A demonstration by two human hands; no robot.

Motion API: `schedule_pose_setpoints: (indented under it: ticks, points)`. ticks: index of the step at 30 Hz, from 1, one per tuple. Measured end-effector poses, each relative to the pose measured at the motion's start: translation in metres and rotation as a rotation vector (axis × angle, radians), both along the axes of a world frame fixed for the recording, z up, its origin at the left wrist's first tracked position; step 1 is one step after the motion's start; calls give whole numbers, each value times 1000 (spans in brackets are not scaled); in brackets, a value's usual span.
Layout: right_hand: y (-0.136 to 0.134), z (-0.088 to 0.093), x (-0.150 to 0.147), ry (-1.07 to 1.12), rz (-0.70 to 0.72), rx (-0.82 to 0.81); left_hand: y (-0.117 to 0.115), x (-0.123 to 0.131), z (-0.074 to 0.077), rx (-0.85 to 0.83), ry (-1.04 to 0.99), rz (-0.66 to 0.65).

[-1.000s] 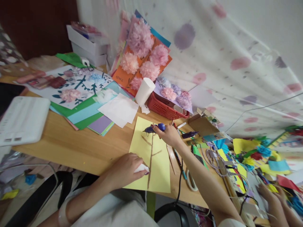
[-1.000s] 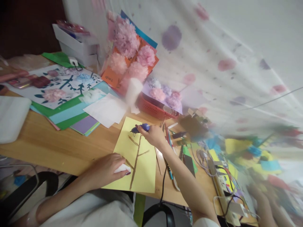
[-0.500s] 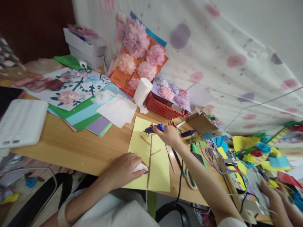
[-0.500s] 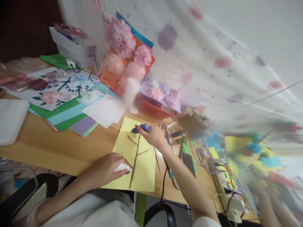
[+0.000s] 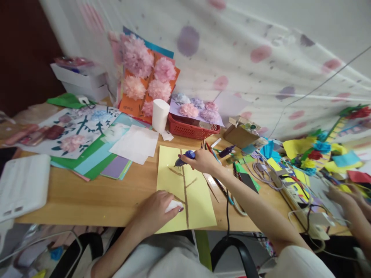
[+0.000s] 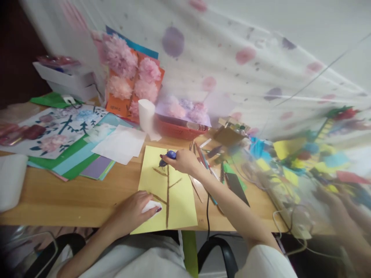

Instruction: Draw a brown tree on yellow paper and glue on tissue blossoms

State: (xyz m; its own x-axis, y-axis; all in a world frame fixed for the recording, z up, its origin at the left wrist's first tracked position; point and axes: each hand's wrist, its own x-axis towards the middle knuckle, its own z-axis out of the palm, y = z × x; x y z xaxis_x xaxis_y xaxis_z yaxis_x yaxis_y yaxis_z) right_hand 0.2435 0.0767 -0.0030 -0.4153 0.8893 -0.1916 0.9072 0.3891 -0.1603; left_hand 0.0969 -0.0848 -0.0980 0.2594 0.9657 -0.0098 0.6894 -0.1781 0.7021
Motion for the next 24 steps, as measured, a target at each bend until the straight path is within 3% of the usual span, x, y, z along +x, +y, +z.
schedule_pose_setpoints:
  ticks: [4,8,15,20,24]
  points:
    - [1,6,6,42,21,-74,0,0,2,1,-22,0]
    - [5,6,17,225,-42,-220,1,0,0,-14,17,-1]
    - [0,0,32,311,-86,-149,0,-2,-4,-32,2,-8]
    - [-5,-2,44,411,-157,-88,-2,-11,-13,-171,-280,122]
    - [-15,-7,58,522,-219,-6,2,-21,-18,-312,-722,277]
